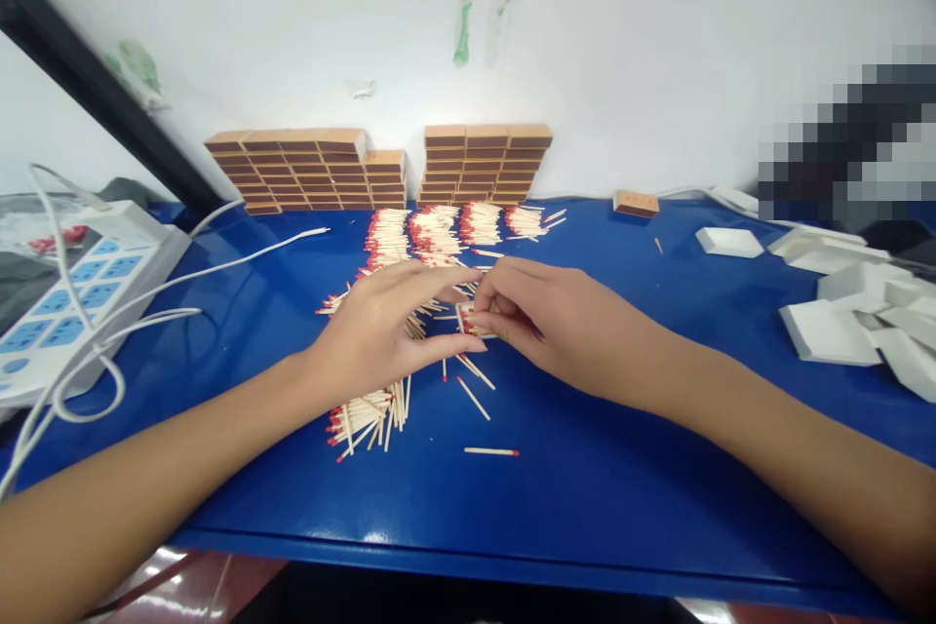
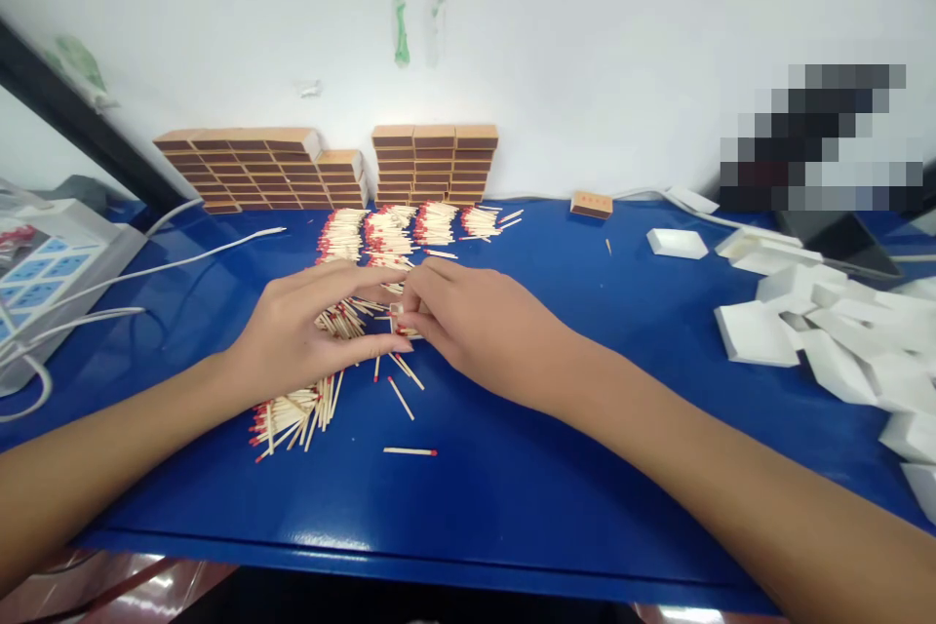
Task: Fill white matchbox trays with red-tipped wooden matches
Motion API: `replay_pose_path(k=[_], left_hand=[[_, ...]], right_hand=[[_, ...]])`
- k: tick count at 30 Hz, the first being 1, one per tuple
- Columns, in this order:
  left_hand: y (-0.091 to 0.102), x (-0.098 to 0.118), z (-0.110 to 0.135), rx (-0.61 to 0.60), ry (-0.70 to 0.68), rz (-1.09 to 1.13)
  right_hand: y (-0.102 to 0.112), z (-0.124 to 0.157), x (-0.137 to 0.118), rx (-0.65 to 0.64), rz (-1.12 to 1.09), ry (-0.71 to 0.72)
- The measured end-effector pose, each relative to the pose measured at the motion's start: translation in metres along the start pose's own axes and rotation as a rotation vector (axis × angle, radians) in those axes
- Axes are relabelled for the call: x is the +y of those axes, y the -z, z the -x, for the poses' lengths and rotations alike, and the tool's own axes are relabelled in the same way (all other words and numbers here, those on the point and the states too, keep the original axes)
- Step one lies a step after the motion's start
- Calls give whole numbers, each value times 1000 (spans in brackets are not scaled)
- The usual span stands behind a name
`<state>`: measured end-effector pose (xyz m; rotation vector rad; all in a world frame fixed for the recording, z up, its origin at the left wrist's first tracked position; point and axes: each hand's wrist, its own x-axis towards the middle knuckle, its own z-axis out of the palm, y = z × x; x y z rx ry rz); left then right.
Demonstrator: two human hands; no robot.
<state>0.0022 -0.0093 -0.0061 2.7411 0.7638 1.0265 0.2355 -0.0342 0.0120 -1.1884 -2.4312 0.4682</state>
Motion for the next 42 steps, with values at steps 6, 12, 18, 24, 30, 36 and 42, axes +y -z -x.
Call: replay_pose_path(k=[6,12,18,24,30,36,42], left_hand=[[0,-2,0,-9,18,-54],[-1,-5,-1,113,168,-81],[-2,-8,2,50,245,-56],[-3,-11,1,9,237,-61],[-1,-8,1,-60,165,-71],[-2,-7,-1,-38,129,-84],[-2,-8,0,-49,147,-116]], right_hand=[[0,-2,9,17,44,39],[1,-1,15,38,6,117],[-3,-2,20,-79,4,110],[-4,-3,22,-71,89,57],[-4,-4,21,-68,130,46],[-2,-4,20,-9,140,83],[-2,-3,20,30,173,95]])
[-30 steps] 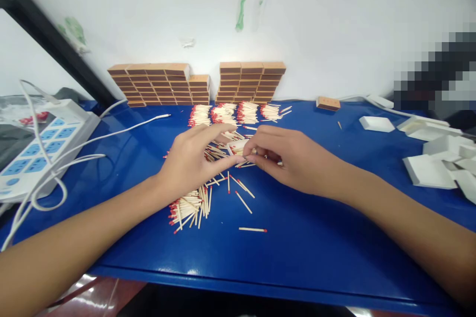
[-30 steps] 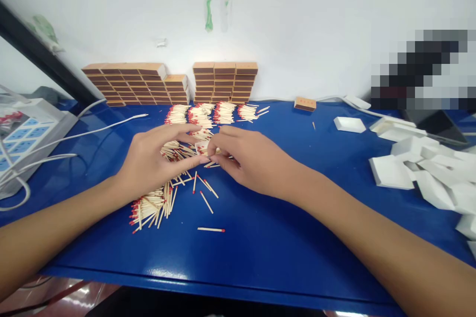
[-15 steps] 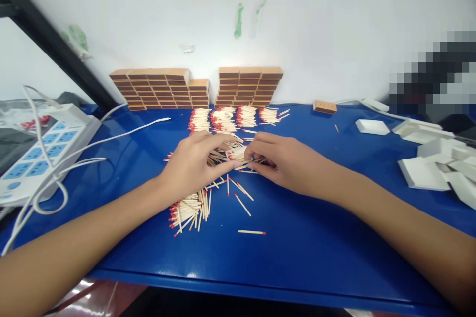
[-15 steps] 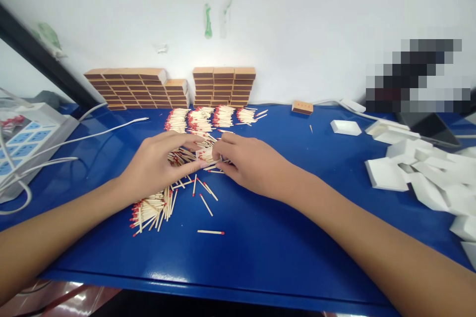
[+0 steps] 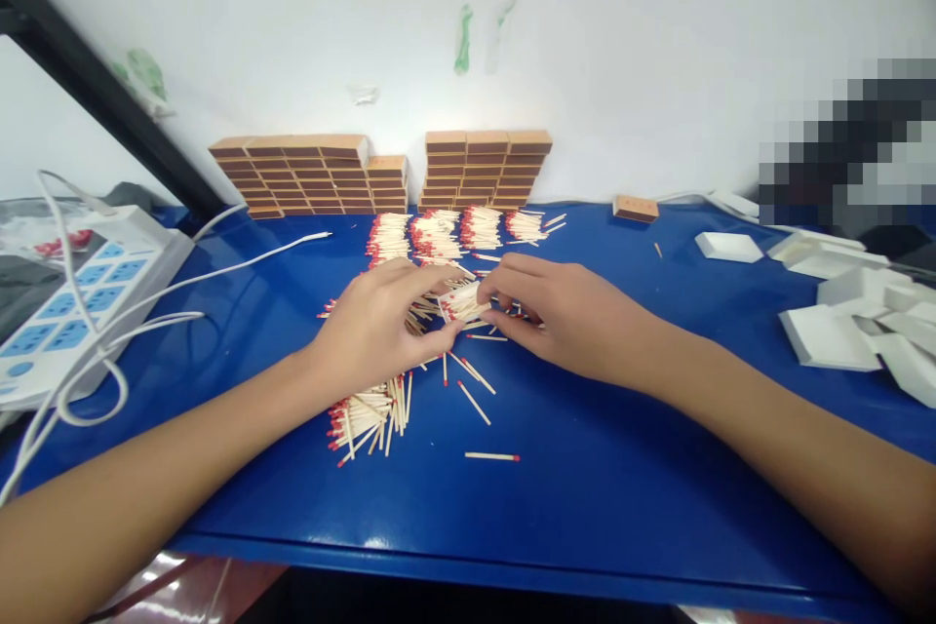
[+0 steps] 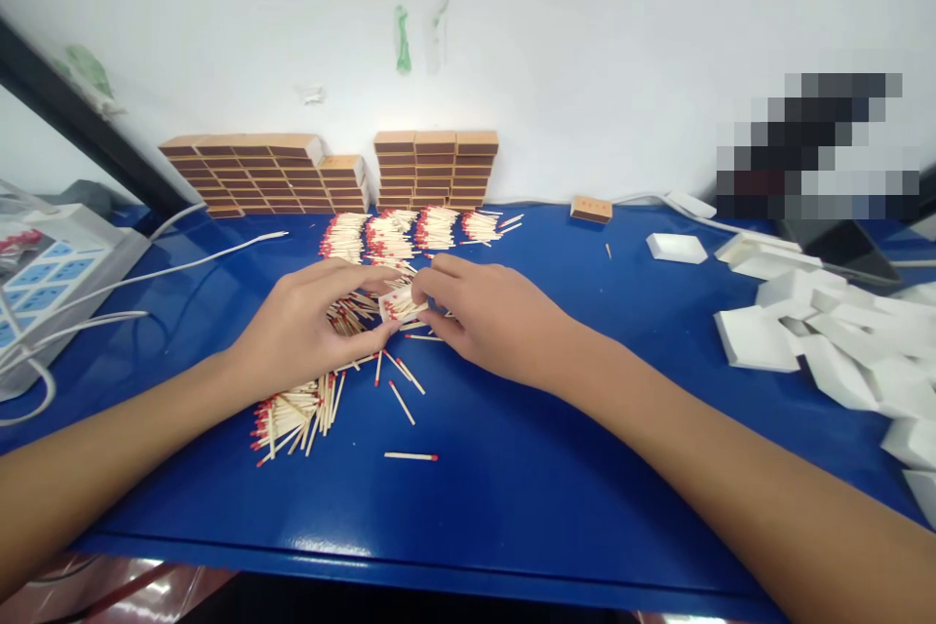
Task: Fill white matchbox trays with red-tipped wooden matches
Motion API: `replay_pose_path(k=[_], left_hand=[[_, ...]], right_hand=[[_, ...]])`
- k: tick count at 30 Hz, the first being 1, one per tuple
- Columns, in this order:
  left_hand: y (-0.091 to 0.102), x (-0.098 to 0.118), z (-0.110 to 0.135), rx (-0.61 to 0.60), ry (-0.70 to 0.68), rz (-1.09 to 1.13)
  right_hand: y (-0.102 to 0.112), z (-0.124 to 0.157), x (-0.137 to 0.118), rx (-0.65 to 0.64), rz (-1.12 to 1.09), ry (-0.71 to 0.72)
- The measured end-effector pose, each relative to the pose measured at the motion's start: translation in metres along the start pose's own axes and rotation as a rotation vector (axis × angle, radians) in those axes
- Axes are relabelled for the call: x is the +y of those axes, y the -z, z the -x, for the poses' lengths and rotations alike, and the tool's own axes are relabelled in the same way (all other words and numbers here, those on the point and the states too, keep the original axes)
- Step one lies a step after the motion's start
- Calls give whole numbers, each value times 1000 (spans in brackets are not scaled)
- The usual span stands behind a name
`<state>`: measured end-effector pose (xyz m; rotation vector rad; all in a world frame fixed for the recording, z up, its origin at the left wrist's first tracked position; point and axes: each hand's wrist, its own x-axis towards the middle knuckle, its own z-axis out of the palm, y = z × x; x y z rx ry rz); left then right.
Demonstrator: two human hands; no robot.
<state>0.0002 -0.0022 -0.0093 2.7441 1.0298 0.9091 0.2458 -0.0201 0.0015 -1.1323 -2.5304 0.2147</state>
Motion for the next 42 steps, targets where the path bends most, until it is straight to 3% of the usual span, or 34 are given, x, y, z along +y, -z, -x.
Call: replay_pose_path(k=[6,11,18,42], left_hand=[[1,-1,0,45,86,-45],[1,0,-1,71,131,-8],[2,1,-1,89,177,13],[-2,3,1,-15,127,45]], right_hand=[[3,1,-2,43,-91,2],[2,4,-4,-110,-241,64],[0,5,-10,-239,-247,58],[0,4,-16,-260,-264,56]])
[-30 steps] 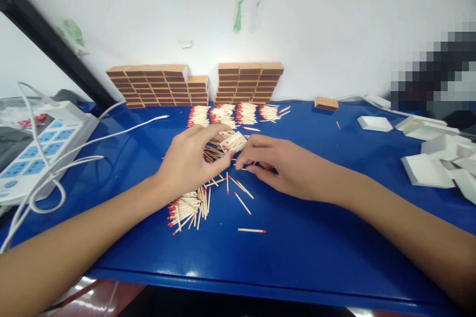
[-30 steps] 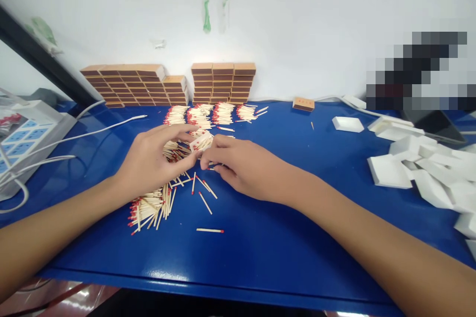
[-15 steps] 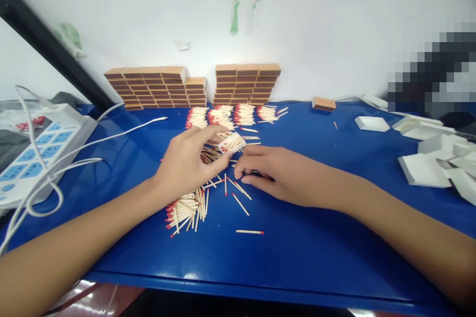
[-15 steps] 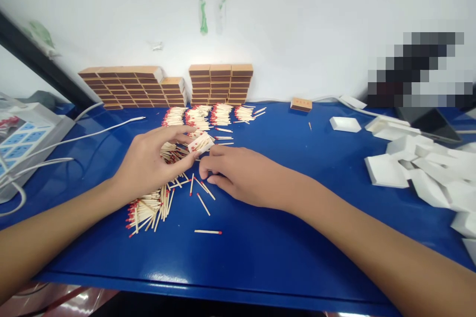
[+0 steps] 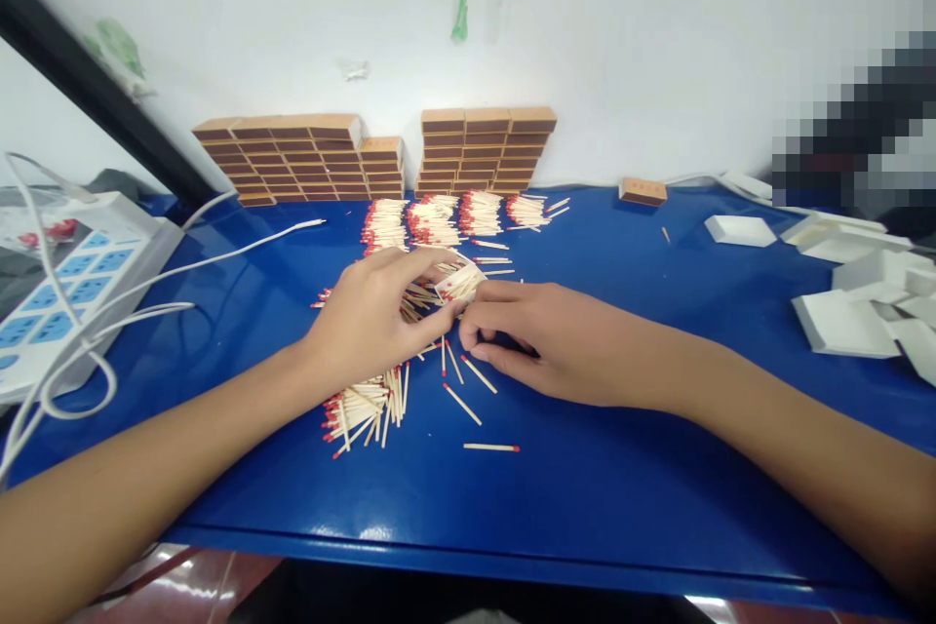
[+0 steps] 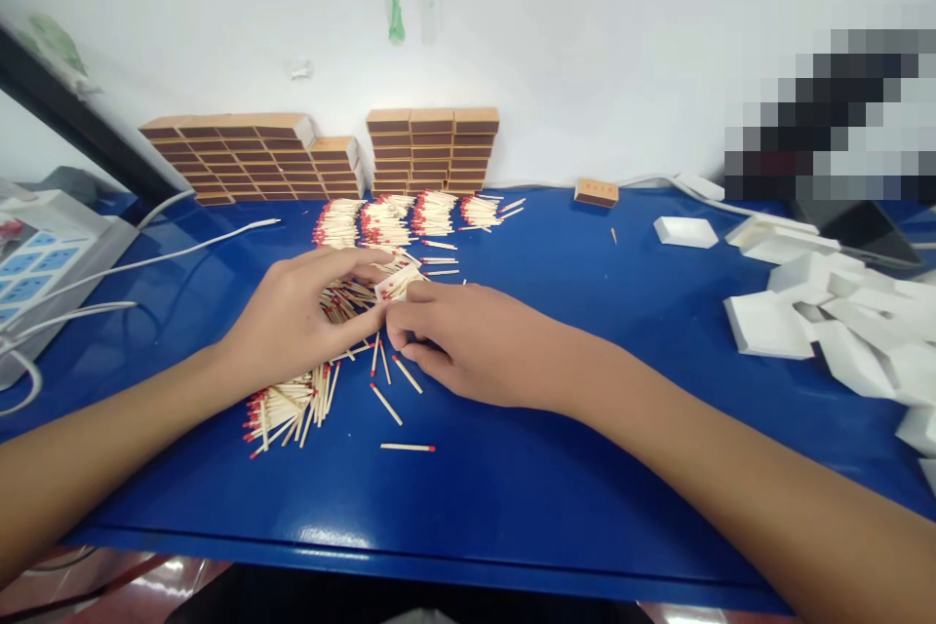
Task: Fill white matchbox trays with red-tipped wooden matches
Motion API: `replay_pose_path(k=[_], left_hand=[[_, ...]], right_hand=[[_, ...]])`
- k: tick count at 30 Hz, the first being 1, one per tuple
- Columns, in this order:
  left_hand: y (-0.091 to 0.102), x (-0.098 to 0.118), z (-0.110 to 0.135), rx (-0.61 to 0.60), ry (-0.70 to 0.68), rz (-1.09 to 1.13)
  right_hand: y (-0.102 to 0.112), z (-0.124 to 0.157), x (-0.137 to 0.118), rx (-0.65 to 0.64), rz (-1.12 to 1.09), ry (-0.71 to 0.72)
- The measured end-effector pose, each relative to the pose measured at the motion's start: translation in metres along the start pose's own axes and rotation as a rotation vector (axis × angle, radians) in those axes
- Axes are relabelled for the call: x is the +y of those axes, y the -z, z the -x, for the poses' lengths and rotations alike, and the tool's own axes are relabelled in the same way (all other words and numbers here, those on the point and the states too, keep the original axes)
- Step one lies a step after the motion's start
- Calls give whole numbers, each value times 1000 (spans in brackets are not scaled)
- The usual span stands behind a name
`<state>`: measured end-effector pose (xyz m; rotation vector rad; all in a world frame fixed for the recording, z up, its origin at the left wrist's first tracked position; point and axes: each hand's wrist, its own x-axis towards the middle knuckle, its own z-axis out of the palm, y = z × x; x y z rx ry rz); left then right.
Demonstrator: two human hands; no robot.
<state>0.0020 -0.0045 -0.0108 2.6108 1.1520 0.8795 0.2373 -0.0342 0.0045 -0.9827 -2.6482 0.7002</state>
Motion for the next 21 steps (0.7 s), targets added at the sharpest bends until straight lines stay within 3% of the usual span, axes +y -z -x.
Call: replay_pose_path(k=[10,21], left_hand=[[-1,1,-1,-47,-6,45],[0,-1,-1,-6,-41,21]], right_hand=[[-1,-1,-1,-10,-62,20],[1,-1,0,8,-101,41]])
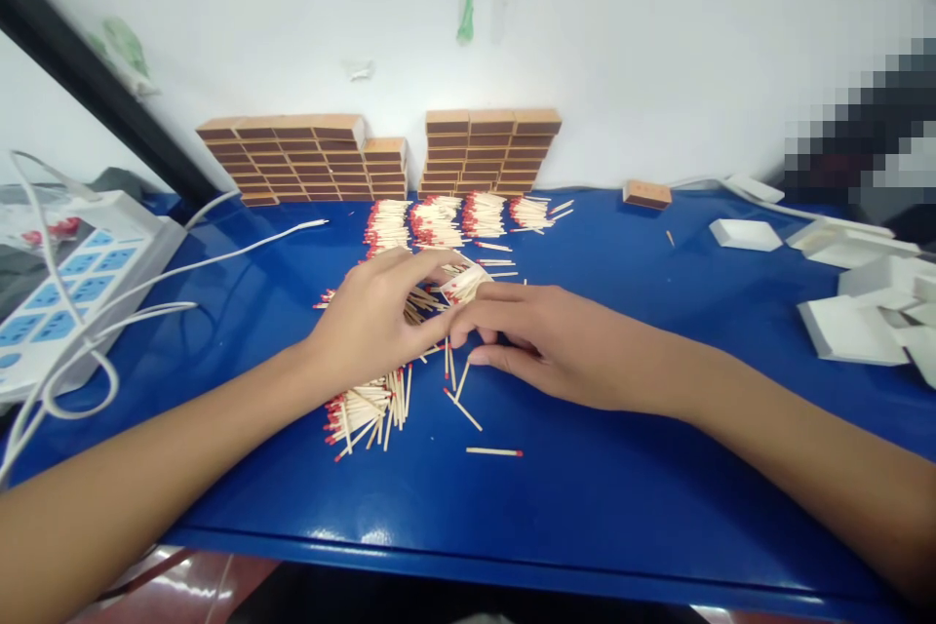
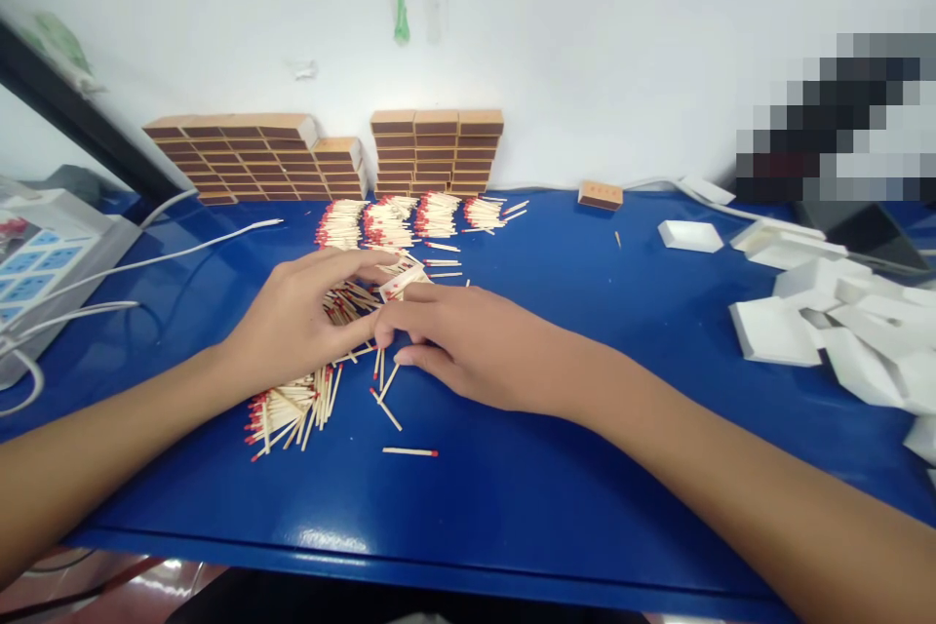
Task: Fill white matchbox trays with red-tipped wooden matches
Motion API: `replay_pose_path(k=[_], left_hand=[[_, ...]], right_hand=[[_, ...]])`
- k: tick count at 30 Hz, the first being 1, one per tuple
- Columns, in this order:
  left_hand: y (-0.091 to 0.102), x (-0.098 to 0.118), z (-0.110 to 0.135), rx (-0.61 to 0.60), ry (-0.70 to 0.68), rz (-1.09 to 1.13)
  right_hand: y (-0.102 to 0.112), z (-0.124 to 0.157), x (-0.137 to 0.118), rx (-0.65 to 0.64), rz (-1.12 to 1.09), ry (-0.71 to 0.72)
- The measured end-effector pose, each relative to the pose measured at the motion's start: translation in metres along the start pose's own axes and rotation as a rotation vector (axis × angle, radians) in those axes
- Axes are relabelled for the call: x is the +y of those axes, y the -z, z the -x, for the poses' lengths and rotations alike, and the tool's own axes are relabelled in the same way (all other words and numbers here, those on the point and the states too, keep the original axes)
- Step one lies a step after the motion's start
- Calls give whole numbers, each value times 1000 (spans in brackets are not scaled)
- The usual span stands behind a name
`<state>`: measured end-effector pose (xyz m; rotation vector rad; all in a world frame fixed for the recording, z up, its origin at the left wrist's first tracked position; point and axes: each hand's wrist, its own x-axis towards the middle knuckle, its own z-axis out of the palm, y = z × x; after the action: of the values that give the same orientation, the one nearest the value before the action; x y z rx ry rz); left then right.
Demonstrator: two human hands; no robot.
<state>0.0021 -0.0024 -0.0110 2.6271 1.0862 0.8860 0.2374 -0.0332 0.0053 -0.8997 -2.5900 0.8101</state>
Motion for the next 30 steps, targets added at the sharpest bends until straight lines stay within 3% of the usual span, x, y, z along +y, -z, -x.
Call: replay_pose_path(k=[14,23,30], left_hand=[[3,-2,-2,92,71,-45],[5,-7,-1,66,25,-42],[6,-1,1,104,-97,-43]], right_hand=[[5,1,-4,-39,54,-114],[21,1,17,351,264,-129],[18,0,17,300,485,-105]])
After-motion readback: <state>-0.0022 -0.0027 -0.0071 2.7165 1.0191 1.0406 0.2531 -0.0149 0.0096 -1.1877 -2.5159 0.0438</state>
